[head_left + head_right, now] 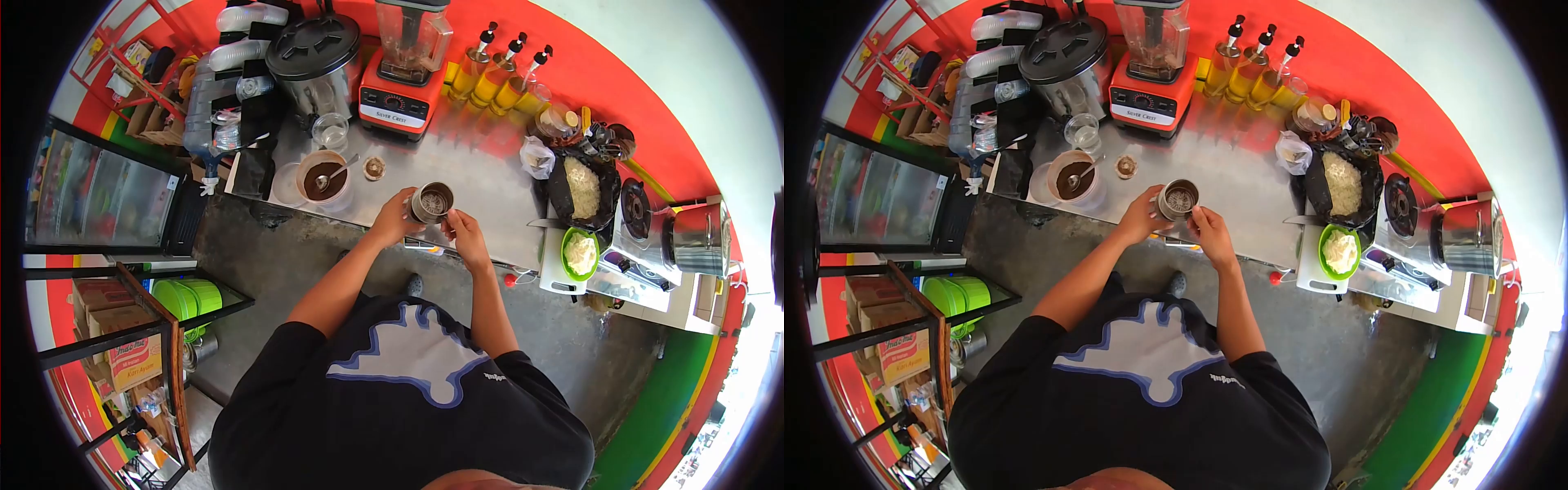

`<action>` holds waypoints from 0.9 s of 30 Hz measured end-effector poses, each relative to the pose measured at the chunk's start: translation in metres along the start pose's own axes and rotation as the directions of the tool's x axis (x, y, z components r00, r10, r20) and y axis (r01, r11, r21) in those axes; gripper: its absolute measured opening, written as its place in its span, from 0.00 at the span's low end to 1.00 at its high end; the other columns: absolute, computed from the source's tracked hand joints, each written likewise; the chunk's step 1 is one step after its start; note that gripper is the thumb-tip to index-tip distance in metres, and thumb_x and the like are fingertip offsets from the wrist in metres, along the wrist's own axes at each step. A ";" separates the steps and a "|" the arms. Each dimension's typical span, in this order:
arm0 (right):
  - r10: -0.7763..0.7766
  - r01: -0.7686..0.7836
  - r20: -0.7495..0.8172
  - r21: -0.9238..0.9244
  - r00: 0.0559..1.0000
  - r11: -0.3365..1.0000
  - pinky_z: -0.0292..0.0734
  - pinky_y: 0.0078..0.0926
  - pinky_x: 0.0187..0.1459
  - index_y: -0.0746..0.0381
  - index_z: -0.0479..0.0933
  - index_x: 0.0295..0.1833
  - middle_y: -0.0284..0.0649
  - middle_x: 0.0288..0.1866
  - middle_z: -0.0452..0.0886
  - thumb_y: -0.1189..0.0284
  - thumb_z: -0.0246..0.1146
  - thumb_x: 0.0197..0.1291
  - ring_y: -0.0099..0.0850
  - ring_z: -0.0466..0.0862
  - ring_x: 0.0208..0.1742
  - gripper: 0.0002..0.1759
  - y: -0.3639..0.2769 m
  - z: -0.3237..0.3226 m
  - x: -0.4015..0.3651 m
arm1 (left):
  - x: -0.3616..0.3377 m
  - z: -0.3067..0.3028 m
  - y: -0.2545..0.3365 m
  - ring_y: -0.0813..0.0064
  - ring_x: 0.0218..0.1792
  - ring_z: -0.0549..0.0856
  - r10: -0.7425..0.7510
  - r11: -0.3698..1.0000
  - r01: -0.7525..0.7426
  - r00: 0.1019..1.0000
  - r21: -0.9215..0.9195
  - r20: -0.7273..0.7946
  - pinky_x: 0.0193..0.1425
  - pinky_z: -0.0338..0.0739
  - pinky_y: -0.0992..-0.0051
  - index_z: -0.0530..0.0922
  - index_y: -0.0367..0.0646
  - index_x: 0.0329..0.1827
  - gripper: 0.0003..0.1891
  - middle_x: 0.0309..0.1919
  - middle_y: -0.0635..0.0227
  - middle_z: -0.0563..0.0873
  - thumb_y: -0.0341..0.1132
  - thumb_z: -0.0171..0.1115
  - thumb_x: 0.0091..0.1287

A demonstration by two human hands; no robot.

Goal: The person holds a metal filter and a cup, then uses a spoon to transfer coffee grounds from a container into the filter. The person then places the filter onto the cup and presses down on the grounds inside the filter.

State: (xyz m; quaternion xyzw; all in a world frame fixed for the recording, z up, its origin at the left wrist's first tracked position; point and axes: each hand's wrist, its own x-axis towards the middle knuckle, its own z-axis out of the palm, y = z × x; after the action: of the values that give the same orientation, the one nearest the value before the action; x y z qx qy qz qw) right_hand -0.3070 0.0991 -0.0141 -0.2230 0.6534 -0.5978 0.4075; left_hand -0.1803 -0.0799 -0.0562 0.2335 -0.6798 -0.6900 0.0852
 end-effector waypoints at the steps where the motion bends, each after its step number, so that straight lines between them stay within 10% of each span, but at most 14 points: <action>1: 0.004 -0.004 0.005 -0.006 1.000 1.000 0.69 0.22 0.38 0.61 0.78 0.38 0.30 0.32 0.78 0.56 0.54 0.85 0.20 0.72 0.34 0.23 0.002 0.002 0.003 | 0.001 -0.003 0.004 0.57 0.75 0.77 -0.021 1.000 0.020 0.999 0.014 0.044 0.80 0.73 0.55 0.64 0.47 0.81 0.52 0.75 0.60 0.74 0.21 0.83 0.50; 4: 0.032 -0.032 0.021 -0.033 0.999 0.999 0.69 0.22 0.38 0.61 0.79 0.38 0.29 0.32 0.78 0.57 0.53 0.85 0.19 0.72 0.34 0.23 0.004 0.008 0.005 | -0.003 -0.006 0.014 0.62 0.68 0.84 0.010 0.999 -0.011 1.000 0.050 0.021 0.75 0.78 0.60 0.69 0.42 0.77 0.47 0.66 0.59 0.85 0.22 0.83 0.51; 17: 0.110 -0.116 -0.052 -0.132 0.993 0.984 0.69 0.21 0.37 0.62 0.77 0.47 0.29 0.31 0.78 0.61 0.61 0.80 0.19 0.73 0.33 0.14 0.002 0.008 -0.002 | -0.007 -0.021 0.020 0.54 0.67 0.84 -0.018 0.984 0.010 0.999 0.176 0.047 0.70 0.83 0.60 0.63 0.47 0.82 0.53 0.75 0.58 0.76 0.24 0.83 0.52; 27: -0.018 -0.078 -0.239 -0.386 0.971 0.919 0.68 0.24 0.36 0.60 0.76 0.57 0.31 0.32 0.80 0.64 0.68 0.75 0.20 0.74 0.33 0.15 -0.051 0.000 -0.004 | -0.065 -0.116 0.091 0.63 0.63 0.84 -0.080 0.978 0.058 0.991 0.199 0.105 0.69 0.81 0.66 0.73 0.43 0.75 0.34 0.69 0.64 0.80 0.24 0.75 0.64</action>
State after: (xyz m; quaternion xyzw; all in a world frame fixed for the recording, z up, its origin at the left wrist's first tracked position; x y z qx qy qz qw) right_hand -0.3146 0.0921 0.0360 -0.2169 0.8073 -0.4704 0.2826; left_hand -0.0907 -0.1610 0.0502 0.2251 -0.7395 -0.6345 -0.0008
